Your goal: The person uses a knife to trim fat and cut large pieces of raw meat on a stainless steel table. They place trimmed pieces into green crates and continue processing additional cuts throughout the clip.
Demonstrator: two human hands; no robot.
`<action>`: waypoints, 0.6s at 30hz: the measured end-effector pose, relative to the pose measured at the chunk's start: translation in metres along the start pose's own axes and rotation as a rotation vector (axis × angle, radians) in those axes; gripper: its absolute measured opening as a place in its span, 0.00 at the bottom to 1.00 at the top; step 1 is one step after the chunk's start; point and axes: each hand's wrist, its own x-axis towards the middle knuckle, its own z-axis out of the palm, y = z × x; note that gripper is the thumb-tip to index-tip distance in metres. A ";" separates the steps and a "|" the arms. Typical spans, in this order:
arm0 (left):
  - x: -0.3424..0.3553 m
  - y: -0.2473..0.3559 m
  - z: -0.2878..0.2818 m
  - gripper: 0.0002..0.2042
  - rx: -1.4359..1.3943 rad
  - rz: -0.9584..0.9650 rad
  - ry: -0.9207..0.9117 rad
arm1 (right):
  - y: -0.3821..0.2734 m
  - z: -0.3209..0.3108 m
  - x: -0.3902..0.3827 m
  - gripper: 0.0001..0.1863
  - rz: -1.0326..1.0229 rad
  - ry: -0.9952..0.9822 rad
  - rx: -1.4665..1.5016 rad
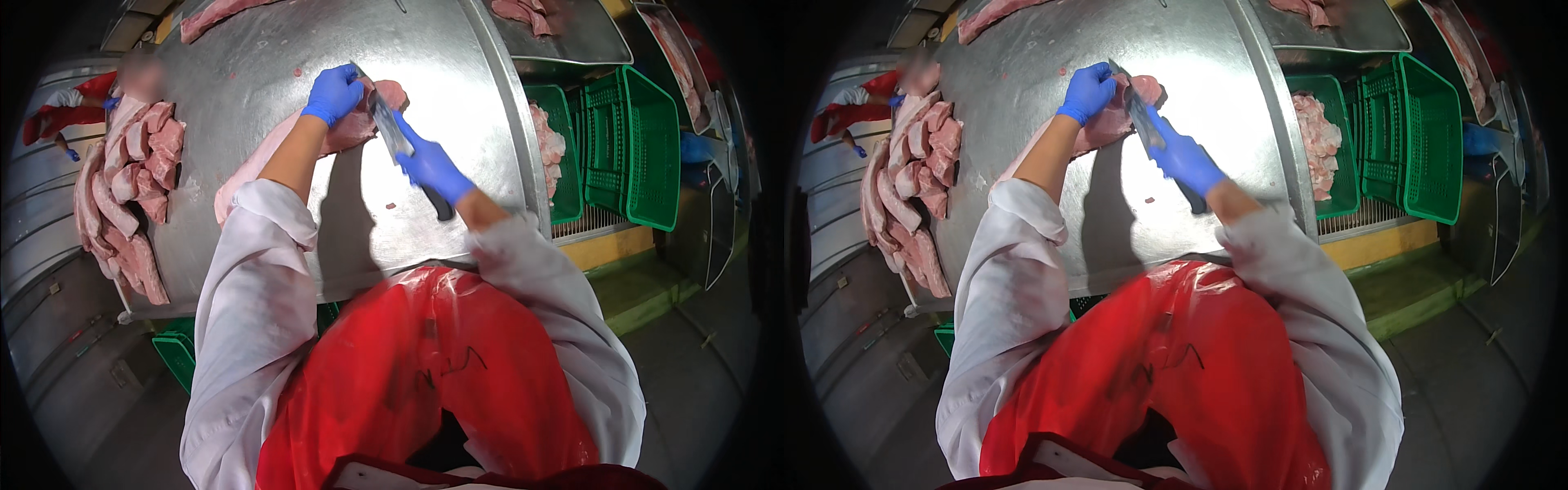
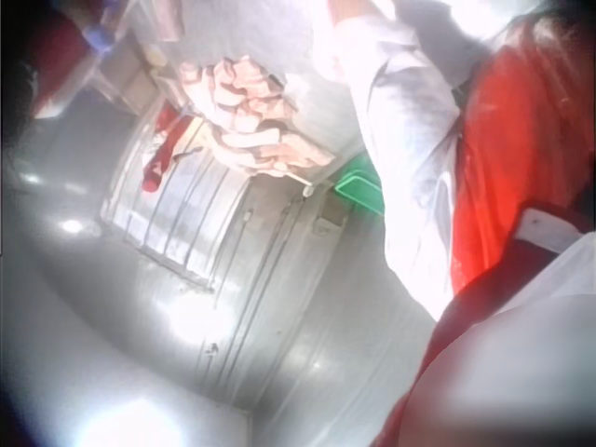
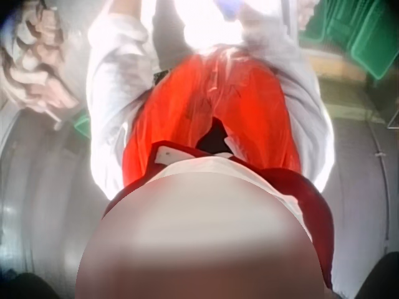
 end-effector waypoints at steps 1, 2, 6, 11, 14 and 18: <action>0.002 0.004 -0.006 0.16 -0.011 0.035 -0.018 | -0.002 0.000 -0.014 0.42 0.056 -0.050 0.117; 0.001 0.016 -0.011 0.16 -0.023 0.076 -0.055 | -0.005 -0.002 -0.010 0.42 0.060 -0.028 0.105; 0.019 0.027 -0.007 0.16 0.102 0.214 -0.114 | -0.010 0.004 0.072 0.44 0.035 0.103 0.169; 0.032 0.005 -0.028 0.13 0.006 0.141 -0.069 | -0.004 0.033 0.017 0.40 -0.054 0.056 0.046; 0.039 0.013 -0.031 0.12 0.006 0.228 -0.131 | -0.010 0.029 0.019 0.40 -0.017 0.051 0.079; 0.053 0.023 -0.030 0.13 0.014 0.337 -0.118 | -0.032 0.020 0.058 0.41 0.007 0.162 0.038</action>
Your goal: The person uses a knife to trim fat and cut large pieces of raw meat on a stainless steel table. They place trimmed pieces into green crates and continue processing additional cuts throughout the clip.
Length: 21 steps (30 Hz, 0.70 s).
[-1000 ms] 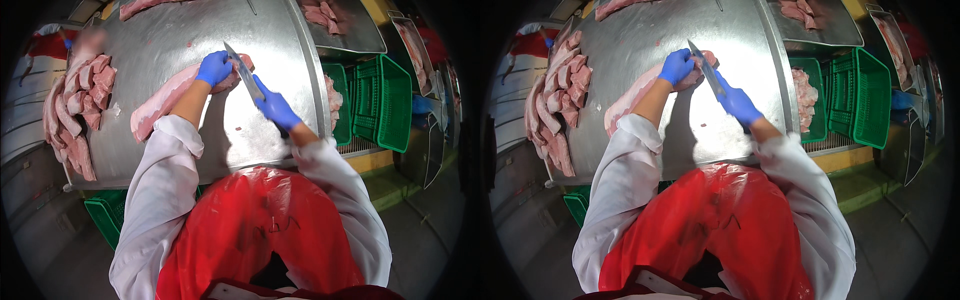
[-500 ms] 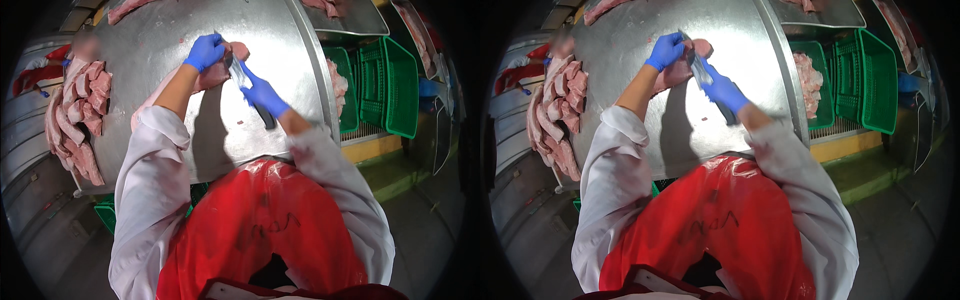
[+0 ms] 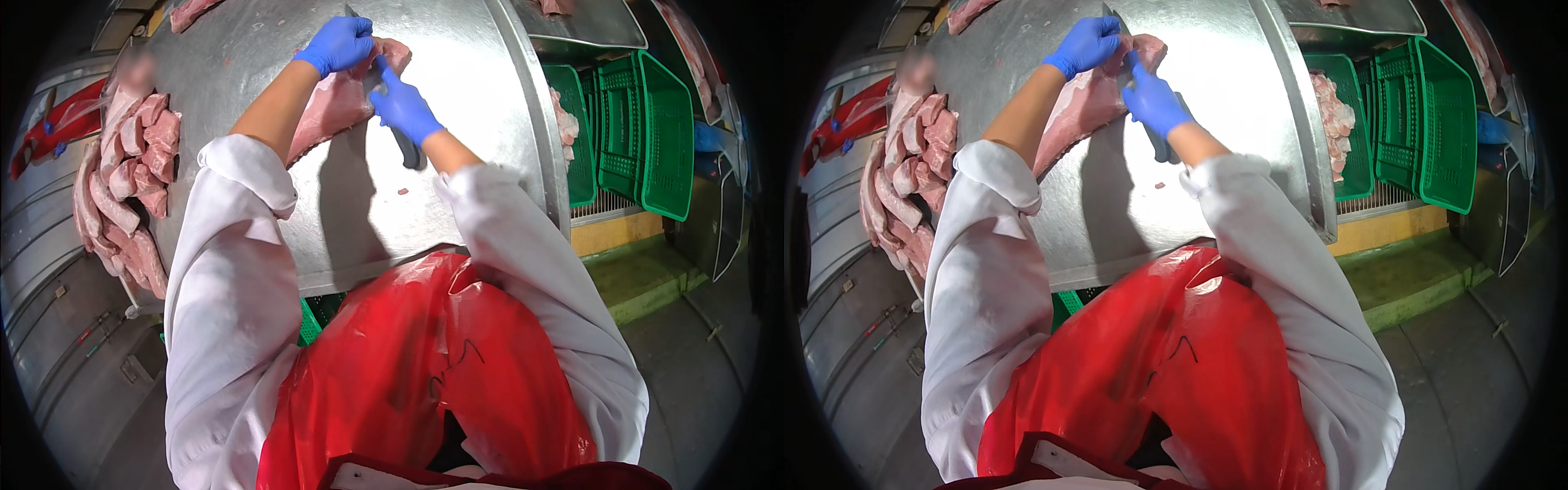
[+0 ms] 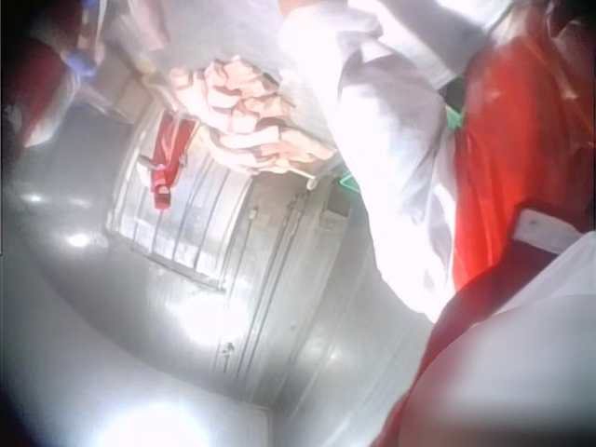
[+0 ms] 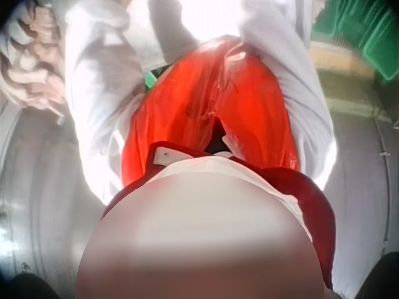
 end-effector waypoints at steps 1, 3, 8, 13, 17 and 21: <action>-0.001 -0.009 0.000 0.13 0.001 0.001 0.048 | -0.006 0.006 -0.009 0.41 0.035 -0.013 0.007; -0.002 -0.021 -0.013 0.13 -0.002 -0.055 0.003 | 0.002 0.011 -0.045 0.41 0.024 -0.111 0.085; 0.007 0.004 -0.021 0.11 0.073 0.058 -0.068 | -0.011 0.015 0.009 0.40 -0.004 -0.035 0.018; 0.008 0.000 -0.037 0.14 -0.110 -0.069 0.105 | 0.007 0.041 -0.028 0.40 -0.023 -0.094 0.109; 0.004 0.009 -0.049 0.12 -0.153 -0.048 0.108 | 0.000 0.053 0.000 0.41 0.015 -0.062 0.235; 0.000 0.050 -0.064 0.11 -0.354 -0.220 0.101 | -0.008 0.065 0.037 0.42 -0.032 -0.015 0.130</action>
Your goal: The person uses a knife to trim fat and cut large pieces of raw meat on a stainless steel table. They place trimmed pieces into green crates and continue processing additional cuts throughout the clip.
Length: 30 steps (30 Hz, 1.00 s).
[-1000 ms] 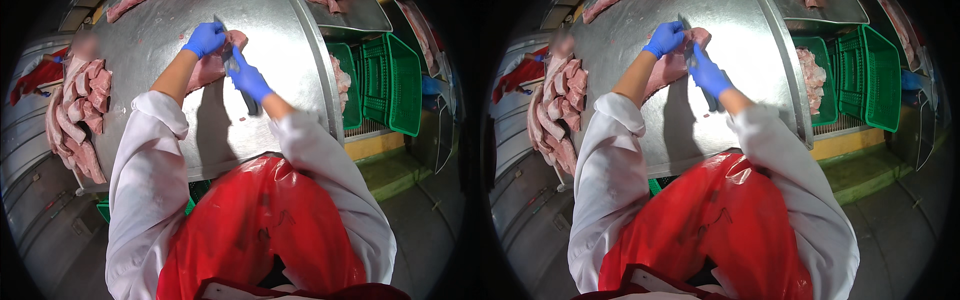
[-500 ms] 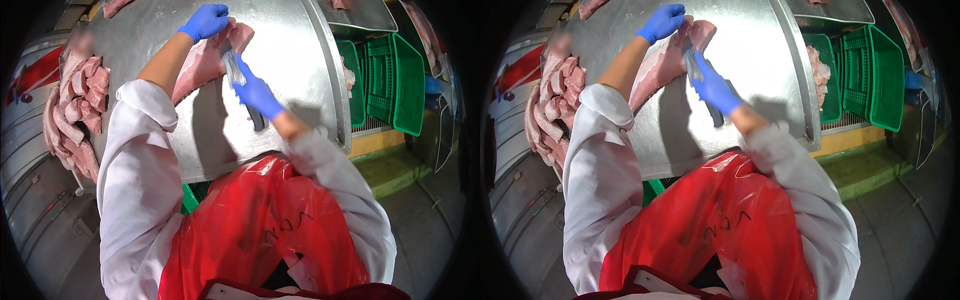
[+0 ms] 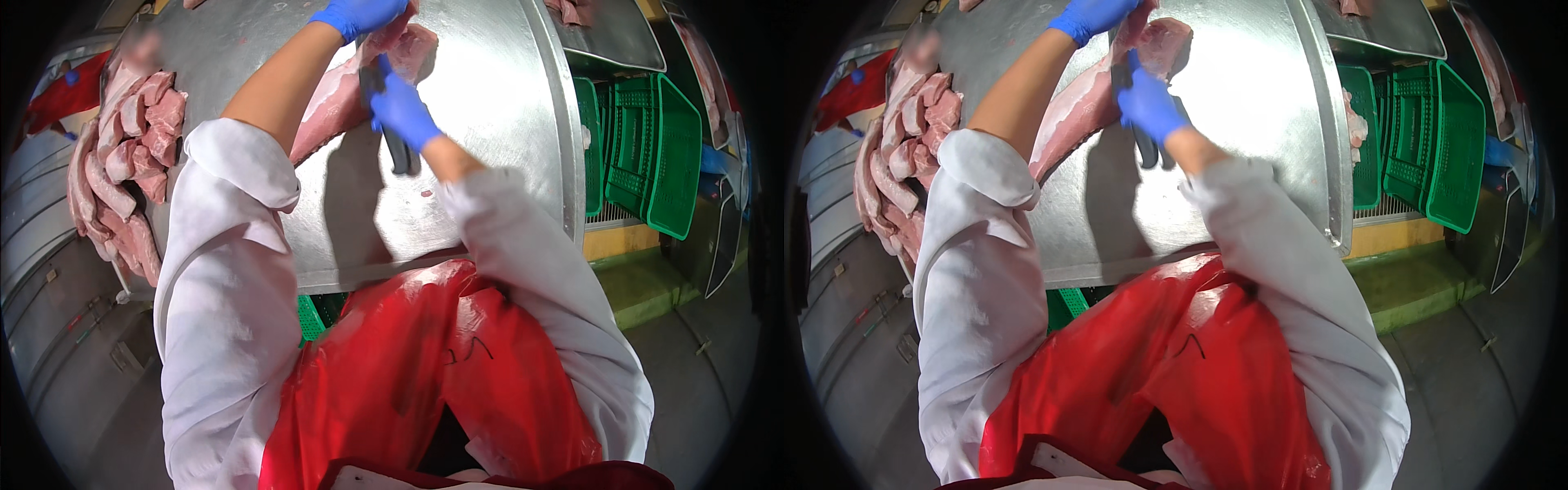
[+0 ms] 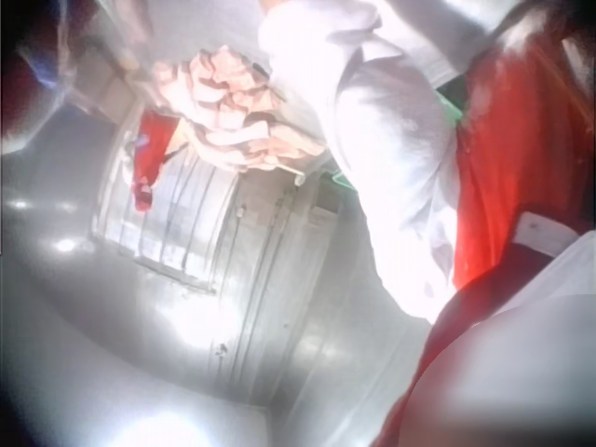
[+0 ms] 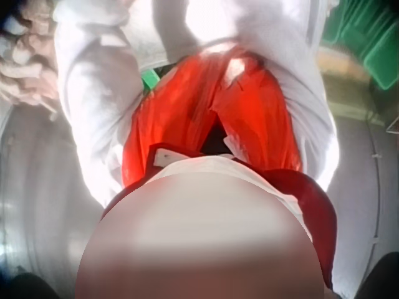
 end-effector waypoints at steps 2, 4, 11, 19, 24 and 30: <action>0.004 -0.012 -0.014 0.10 0.061 0.035 0.061 | 0.009 0.013 -0.054 0.42 -0.034 -0.055 -0.070; 0.003 -0.015 -0.022 0.10 0.064 0.044 0.079 | -0.001 0.017 -0.072 0.42 0.023 -0.092 -0.043; 0.006 -0.014 -0.030 0.10 0.202 0.233 0.224 | 0.011 0.050 -0.042 0.43 -0.048 -0.058 -0.259; -0.014 0.021 -0.047 0.10 0.071 0.163 0.125 | 0.024 0.067 -0.015 0.44 -0.149 -0.029 -0.413; -0.036 0.028 -0.073 0.11 -0.056 0.140 0.122 | 0.017 0.084 -0.076 0.44 -0.076 -0.151 -0.299; -0.031 0.016 -0.096 0.12 0.448 0.423 0.192 | 0.036 0.100 -0.056 0.45 -0.315 -0.080 -0.467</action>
